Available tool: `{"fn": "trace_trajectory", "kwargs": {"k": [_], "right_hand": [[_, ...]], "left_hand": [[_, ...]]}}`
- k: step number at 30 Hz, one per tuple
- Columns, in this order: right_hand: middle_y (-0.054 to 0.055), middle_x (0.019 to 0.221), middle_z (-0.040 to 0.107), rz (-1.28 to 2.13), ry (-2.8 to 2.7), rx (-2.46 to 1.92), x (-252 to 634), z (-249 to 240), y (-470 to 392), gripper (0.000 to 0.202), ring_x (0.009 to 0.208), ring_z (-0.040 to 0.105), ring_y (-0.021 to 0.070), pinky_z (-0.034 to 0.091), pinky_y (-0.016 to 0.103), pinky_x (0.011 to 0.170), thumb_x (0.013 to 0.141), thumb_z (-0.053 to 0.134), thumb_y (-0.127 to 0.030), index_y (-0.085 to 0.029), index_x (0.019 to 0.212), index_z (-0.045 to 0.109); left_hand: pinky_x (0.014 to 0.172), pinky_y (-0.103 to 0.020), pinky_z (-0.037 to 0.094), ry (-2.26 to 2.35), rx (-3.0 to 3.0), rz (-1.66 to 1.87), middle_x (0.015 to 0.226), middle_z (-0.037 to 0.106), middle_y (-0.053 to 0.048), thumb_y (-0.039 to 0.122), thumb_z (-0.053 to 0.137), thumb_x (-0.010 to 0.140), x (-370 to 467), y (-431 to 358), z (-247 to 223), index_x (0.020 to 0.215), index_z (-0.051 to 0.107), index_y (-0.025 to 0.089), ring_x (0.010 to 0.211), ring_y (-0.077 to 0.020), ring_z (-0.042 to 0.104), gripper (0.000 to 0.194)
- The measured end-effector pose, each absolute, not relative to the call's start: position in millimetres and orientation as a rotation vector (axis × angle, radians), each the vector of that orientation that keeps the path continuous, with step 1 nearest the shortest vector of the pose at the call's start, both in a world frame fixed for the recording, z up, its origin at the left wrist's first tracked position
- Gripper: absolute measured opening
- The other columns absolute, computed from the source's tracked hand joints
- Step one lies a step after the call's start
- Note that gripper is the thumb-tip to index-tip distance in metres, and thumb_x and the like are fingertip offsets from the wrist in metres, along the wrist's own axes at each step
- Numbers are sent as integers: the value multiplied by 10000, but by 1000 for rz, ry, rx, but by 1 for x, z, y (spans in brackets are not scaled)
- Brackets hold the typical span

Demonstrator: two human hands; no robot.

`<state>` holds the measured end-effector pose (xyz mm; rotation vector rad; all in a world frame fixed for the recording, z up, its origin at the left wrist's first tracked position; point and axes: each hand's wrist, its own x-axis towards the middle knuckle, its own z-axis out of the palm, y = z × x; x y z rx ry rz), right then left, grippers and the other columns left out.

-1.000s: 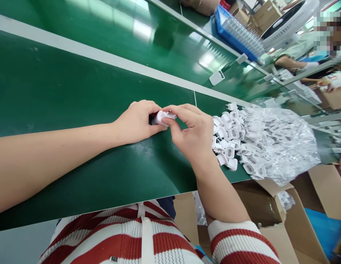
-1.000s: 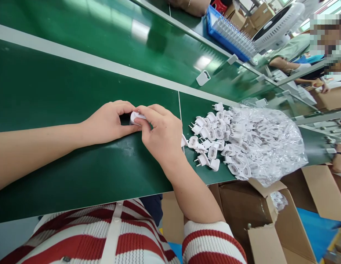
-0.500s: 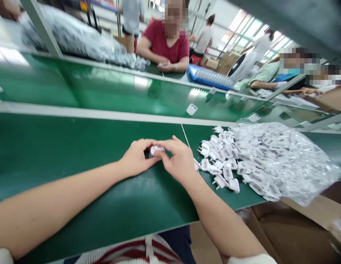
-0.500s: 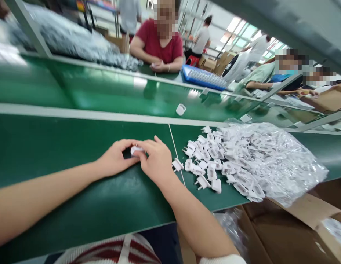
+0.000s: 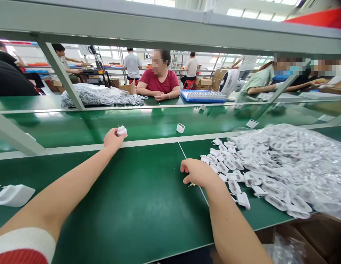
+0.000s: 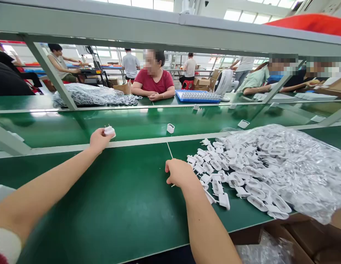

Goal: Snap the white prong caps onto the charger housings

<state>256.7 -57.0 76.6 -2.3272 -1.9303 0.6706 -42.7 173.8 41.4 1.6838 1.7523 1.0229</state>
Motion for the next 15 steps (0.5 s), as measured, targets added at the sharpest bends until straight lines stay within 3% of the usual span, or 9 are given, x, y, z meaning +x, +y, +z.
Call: {"fn": "trace_trajectory", "kwargs": {"k": [2,4,7,10,12,15], "right_hand": [[40,949,795,688,-1896,-2274,253,71,-50,324,686,713,214,470,296,547,712,869,-240,-312,1014,780],[55,936,795,641,-1902,-2205,246,66,-44,261,726,719,238,487,312,565,747,860,-342,-323,997,789],[99,1006,786,567,-1956,-2087,241,53,-36,200,852,739,275,539,358,672,846,748,-406,-290,995,809],[135,1096,766,529,-1937,-1997,252,29,-23,296,963,750,281,582,401,855,924,598,-402,-227,988,828],[120,1179,756,562,-1987,-1958,266,9,-10,331,1037,751,309,598,427,896,849,691,-446,-256,1079,835],[94,1149,759,596,-2102,-1869,280,-13,4,315,993,761,309,609,440,896,758,729,-355,-296,1042,850]], "left_hand": [[1121,-493,452,1869,1619,1026,1313,734,-157,281,768,872,-50,194,47,1268,675,152,1256,-352,659,427],[1177,-548,417,1958,1545,1029,1339,713,-160,291,761,919,-54,199,52,1270,676,141,1305,-346,633,391],[1201,-591,425,2047,1435,1096,1373,685,-143,370,738,984,-50,186,60,1301,677,149,1335,-329,619,391],[1259,-573,370,2092,1393,1317,1570,553,-225,290,804,909,-43,164,71,1422,609,145,1493,-401,498,567],[1289,-473,370,2051,1449,1491,1632,510,-178,338,713,995,-45,141,82,1511,542,190,1548,-334,452,563],[1314,-374,352,1826,1611,1854,1725,396,-38,411,384,1155,-66,94,106,1655,349,343,1612,-200,364,506]]}}
